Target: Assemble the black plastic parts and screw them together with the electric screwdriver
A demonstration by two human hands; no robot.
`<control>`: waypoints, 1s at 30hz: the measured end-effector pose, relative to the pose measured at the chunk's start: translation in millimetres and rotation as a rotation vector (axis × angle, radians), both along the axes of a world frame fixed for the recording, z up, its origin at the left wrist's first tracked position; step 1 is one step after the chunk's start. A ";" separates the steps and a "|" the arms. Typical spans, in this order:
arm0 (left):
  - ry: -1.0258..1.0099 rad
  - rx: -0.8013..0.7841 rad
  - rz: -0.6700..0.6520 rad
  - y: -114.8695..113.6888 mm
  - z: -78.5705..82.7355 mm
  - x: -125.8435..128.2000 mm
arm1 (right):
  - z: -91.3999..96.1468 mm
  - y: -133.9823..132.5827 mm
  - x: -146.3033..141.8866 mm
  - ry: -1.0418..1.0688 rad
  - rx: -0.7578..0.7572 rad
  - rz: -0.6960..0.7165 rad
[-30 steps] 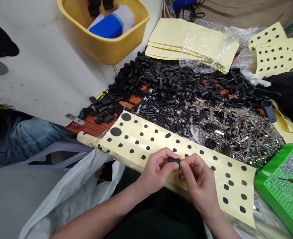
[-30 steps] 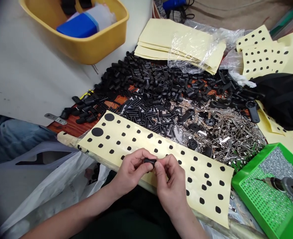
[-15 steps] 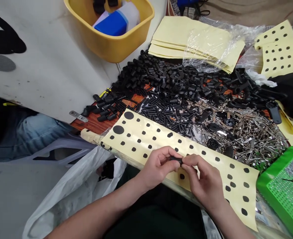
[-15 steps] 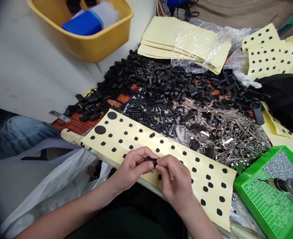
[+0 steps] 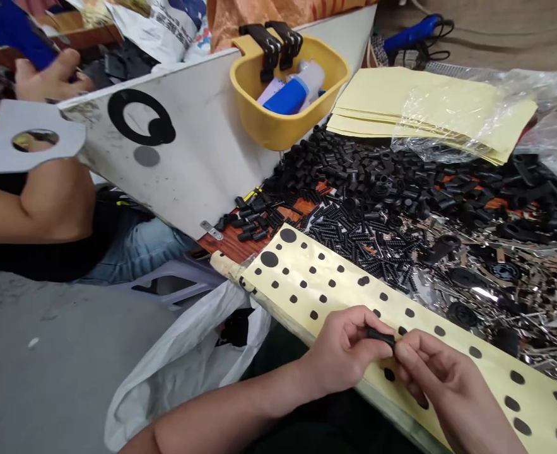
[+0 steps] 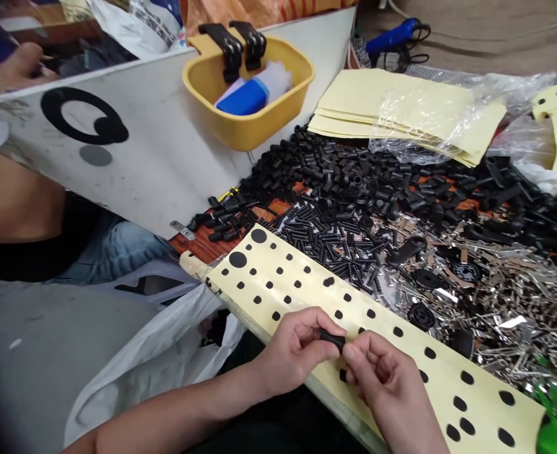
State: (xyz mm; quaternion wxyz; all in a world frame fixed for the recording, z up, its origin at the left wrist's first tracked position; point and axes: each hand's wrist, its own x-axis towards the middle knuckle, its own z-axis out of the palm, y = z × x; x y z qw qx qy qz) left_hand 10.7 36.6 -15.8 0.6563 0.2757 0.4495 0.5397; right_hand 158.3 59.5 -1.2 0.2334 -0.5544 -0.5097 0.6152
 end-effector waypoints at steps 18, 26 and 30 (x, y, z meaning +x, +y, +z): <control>-0.050 0.011 -0.072 4.5 -1.6 -5.8 | 2.3 18.1 8.0 0.032 -0.048 0.173; -0.039 0.018 -0.067 3.8 -3.5 -5.5 | 2.7 5.4 12.8 -0.126 0.309 0.034; -0.003 0.041 -0.094 3.3 -1.7 -5.0 | 4.6 -2.0 3.0 -0.137 0.455 -0.015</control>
